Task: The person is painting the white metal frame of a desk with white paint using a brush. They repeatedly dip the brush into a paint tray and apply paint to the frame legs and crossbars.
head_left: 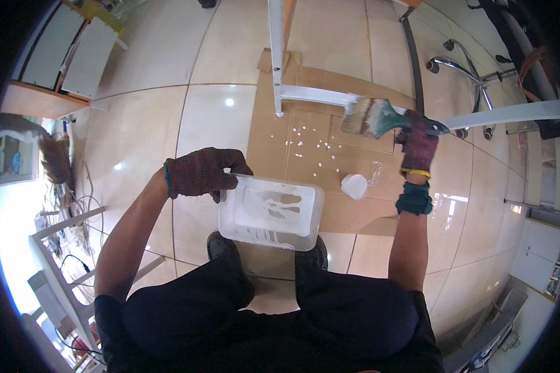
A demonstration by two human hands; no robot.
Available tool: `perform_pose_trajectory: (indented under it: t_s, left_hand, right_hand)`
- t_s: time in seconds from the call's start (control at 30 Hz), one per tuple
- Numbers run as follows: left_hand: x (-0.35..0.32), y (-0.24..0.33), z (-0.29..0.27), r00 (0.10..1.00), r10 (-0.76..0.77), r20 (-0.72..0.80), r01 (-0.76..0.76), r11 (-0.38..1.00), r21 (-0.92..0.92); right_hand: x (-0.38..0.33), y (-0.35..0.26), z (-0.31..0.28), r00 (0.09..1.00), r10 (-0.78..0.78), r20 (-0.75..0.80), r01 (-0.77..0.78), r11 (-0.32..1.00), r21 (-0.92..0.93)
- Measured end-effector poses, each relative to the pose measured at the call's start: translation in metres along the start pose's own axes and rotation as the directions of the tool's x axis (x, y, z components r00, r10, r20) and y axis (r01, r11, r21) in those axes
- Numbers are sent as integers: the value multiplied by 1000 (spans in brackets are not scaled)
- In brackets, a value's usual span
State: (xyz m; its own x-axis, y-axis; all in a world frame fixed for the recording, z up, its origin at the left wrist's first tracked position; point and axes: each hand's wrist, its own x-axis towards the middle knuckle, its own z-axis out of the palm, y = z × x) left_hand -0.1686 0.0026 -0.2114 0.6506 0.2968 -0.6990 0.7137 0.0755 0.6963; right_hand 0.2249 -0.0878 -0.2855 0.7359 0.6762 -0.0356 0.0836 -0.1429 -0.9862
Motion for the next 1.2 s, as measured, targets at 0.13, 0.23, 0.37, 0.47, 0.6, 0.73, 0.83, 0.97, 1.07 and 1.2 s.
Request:
perform_pose_trajectory:
  t_s: [0.13, 0.23, 0.37, 0.47, 0.6, 0.73, 0.83, 0.97, 1.07, 1.2]
  left_hand:
    - [-3, 0, -1, 999, -39, -19, 39, 999, 5]
    - [-3, -3, -1, 999, -25, -30, 25, 999, 24]
    - [3, -1, 1, 1000, -2, -27, 4, 995, 98]
    - [5, 3, 2, 1000, 4, -24, -2, 996, 92]
    - [5, -2, 3, 998, 55, -15, -54, 995, 87]
    - [0, -4, 2, 999, 15, -36, -12, 996, 90]
    - [0, -8, 3, 999, 4, -45, 0, 997, 72]
    - [6, -2, 3, 1000, -2, -16, 3, 997, 76]
    - [10, 1, 4, 1000, 30, 6, -31, 997, 70]
    - [7, 11, 6, 1000, -2, -2, 2, 996, 89]
  right_hand:
    - [14, 7, -51, 981, 21, -192, -35, 997, -70]
    - [13, -7, -65, 974, -35, -225, 22, 998, -60]
    - [2, -11, -42, 995, -68, -69, 73, 995, 73]
    - [0, -16, -20, 1000, -5, 0, 5, 1000, 16]
    - [20, 12, -43, 992, 8, -126, -14, 999, -51]
    - [27, 11, -75, 961, -98, -257, 74, 992, -103]
    - [23, -13, -69, 965, -85, -246, 70, 995, -69]
    - [20, -8, -36, 985, -169, -31, 171, 981, 88]
    - [18, -4, -15, 999, -39, -28, 40, 997, 59]
    - [35, 9, -47, 981, 89, -173, -94, 995, -20]
